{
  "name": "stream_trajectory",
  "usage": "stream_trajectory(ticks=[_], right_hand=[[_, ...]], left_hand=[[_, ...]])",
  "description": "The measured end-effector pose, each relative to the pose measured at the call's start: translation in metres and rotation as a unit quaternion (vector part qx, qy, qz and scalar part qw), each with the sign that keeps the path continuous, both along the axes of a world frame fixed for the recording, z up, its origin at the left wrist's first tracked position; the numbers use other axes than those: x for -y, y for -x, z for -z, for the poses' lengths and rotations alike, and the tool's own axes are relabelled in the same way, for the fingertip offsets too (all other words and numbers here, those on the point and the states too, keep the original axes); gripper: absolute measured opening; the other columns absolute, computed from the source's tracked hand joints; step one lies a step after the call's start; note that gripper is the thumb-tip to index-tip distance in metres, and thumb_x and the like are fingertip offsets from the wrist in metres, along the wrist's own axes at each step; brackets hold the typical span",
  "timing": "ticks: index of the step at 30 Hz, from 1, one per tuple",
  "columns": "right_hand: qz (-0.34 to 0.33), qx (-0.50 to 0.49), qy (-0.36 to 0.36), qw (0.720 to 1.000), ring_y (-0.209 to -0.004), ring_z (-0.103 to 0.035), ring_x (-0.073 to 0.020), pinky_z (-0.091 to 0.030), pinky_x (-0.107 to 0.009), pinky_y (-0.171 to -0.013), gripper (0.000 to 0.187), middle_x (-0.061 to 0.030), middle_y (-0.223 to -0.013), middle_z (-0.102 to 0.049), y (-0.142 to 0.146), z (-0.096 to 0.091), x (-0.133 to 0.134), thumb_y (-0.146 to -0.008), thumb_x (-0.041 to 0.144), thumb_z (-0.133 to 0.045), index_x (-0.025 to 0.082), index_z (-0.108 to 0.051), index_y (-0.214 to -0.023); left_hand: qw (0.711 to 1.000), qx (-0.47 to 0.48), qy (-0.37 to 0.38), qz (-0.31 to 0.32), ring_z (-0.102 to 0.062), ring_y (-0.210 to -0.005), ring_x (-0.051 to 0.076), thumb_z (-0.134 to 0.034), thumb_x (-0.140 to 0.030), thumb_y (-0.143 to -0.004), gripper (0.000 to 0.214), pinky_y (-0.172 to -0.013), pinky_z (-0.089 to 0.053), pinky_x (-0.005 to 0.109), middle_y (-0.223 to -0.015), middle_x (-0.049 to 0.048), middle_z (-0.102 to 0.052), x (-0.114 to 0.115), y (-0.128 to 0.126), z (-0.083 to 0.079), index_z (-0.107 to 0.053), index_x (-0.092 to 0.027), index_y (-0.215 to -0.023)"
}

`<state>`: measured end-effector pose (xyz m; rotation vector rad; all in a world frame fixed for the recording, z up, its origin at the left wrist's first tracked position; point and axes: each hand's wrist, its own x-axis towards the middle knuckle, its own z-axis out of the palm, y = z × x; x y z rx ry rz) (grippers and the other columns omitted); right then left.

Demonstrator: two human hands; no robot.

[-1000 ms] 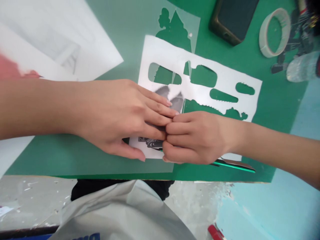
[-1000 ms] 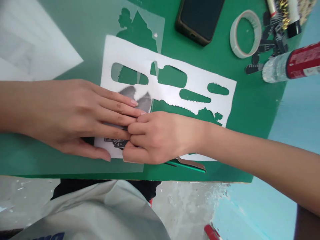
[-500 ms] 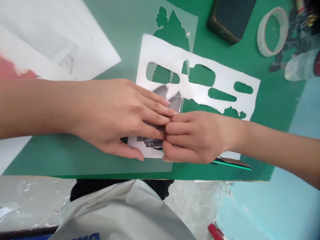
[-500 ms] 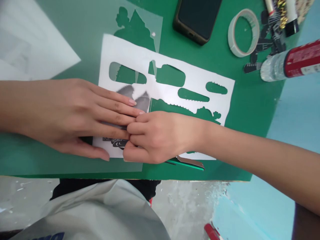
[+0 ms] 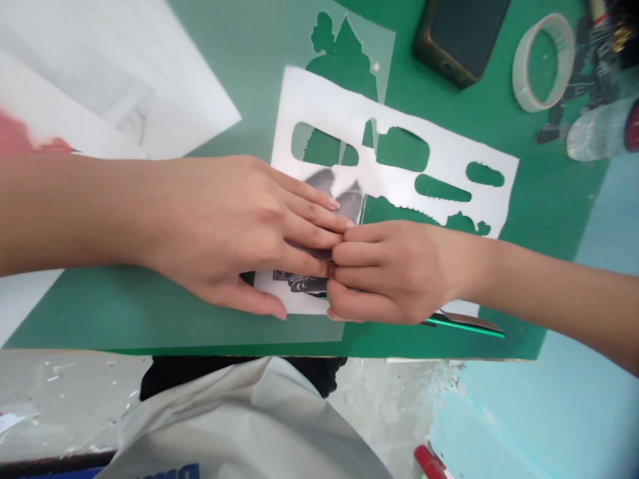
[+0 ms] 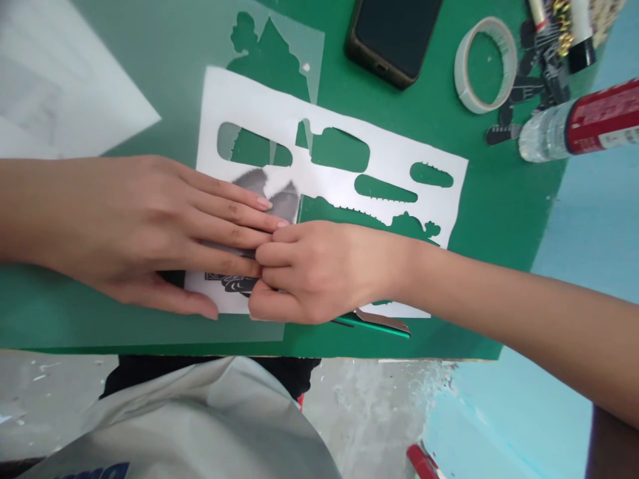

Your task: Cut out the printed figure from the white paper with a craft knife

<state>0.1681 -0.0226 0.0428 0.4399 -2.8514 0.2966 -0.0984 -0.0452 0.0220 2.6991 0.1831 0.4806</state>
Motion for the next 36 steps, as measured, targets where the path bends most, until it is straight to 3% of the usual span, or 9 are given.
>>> stream_trajectory(ticks=[7,15,21,36], right_hand=[[0.022,0.008,0.007,1.000,-0.072,-0.046,-0.0177,-0.047,-0.032,-0.072,0.024,0.0036,-0.067,-0.049,-0.0024,-0.0017,0.0027,-0.111,0.026,-0.061,0.021,-0.061,-0.088],[0.013,0.006,-0.016,1.000,-0.072,-0.045,-0.0175,-0.046,-0.031,-0.071,0.022,0.0040,-0.068,-0.048,-0.0028,-0.0015,0.0019,-0.110,0.028,-0.062,0.022,-0.060,-0.089],[0.017,0.006,-0.004,1.000,-0.072,-0.045,-0.0178,-0.047,-0.031,-0.070,0.022,0.0036,-0.067,-0.047,-0.0039,-0.0025,0.0016,-0.109,0.025,-0.062,0.021,-0.061,-0.088],[0.011,0.007,-0.002,1.000,-0.072,-0.044,-0.0177,-0.047,-0.031,-0.070,0.022,0.0037,-0.067,-0.047,-0.0064,-0.0019,0.0008,-0.110,0.026,-0.062,0.021,-0.061,-0.088]], left_hand=[[1.000,-0.002,0.000,0.002,-0.061,-0.148,0.022,-0.057,-0.054,-0.109,0.047,-0.136,-0.038,0.038,-0.150,-0.0005,-0.071,-0.0003,0.0000,-0.0006,-0.073,-0.021,-0.139],[1.000,-0.005,-0.001,0.002,-0.060,-0.149,0.019,-0.054,-0.056,-0.110,0.048,-0.140,-0.028,0.032,-0.150,-0.0023,-0.071,-0.0005,-0.0012,0.0001,-0.074,-0.022,-0.139],[1.000,0.002,0.004,0.002,-0.060,-0.149,0.022,-0.059,-0.054,-0.108,0.050,-0.137,-0.037,0.037,-0.152,0.0001,-0.068,-0.0002,-0.0010,-0.0004,-0.072,-0.020,-0.142],[1.000,-0.004,0.001,0.001,-0.058,-0.151,0.021,-0.056,-0.056,-0.109,0.053,-0.137,-0.036,0.036,-0.156,0.0002,-0.065,-0.0003,-0.0010,-0.0002,-0.070,-0.020,-0.145]])
